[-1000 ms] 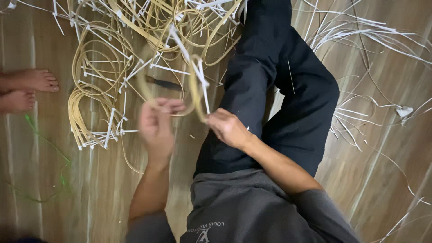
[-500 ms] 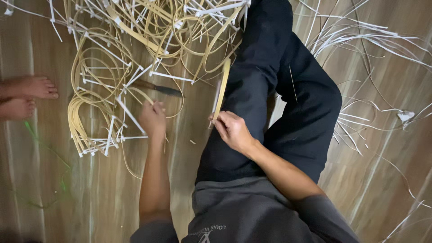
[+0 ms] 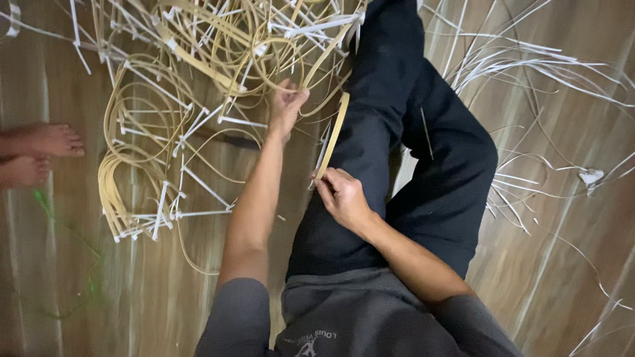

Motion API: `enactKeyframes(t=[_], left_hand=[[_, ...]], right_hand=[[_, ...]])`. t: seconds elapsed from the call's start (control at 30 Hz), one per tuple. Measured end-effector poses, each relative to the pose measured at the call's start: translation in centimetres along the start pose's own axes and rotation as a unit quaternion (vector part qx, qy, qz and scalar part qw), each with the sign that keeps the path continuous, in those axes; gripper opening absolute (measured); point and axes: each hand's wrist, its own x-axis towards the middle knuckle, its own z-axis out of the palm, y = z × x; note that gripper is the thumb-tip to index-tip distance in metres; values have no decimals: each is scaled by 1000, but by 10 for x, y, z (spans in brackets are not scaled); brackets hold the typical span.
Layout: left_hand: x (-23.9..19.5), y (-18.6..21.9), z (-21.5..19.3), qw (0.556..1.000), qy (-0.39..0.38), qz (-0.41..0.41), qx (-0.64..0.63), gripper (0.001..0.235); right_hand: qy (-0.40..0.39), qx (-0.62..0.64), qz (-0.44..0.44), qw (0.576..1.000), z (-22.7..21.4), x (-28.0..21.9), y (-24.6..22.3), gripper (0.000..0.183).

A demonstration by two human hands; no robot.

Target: The person sits on the floor and assembles a craft frame by bending a flexible wooden strip into a loop and securing it with white plastic zip ties. They use scissors to trim the excess length of the zip ties after tightening them around the wooden frame.

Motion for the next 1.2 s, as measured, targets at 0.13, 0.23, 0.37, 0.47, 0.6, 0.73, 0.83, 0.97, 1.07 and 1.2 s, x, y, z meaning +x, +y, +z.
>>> enactKeyframes(t=[0.13, 0.23, 0.37, 0.47, 0.6, 0.73, 0.83, 0.97, 1.07, 1.2], left_hand=[[-10, 12, 14, 998, -16, -26, -58, 31], [-28, 49, 6, 995, 5, -92, -42, 24], [-37, 111, -23, 961, -1, -78, -265, 15], [-42, 158, -60, 966, 15, -54, -254, 23], [-49, 218, -116, 959, 39, 57, -275, 30], [-62, 255, -169, 950, 142, 97, -260, 40], [-81, 258, -171, 937, 148, 72, -310, 36], [-124, 254, -141, 942, 156, 12, -298, 34], [-150, 253, -104, 953, -50, 0, -298, 43], [-170, 242, -63, 976, -127, 25, -176, 64]], right_hand=[[15, -12, 38, 999, -1, 2, 4, 16], [17, -9, -7, 1000, -2, 3, 8, 18], [0, -7, -24, 1000, -4, 5, 11, 18], [-4, -10, -60, 998, -4, 5, 10, 17], [6, -11, -92, 996, -4, 6, 8, 17], [5, -22, -111, 994, -4, 5, 7, 17], [3, -21, -119, 993, -5, 7, 6, 16], [-7, -41, -141, 989, -2, 3, 9, 17], [-12, -41, -158, 987, 1, 3, 13, 17], [-57, -68, -141, 986, 2, 2, 13, 10]])
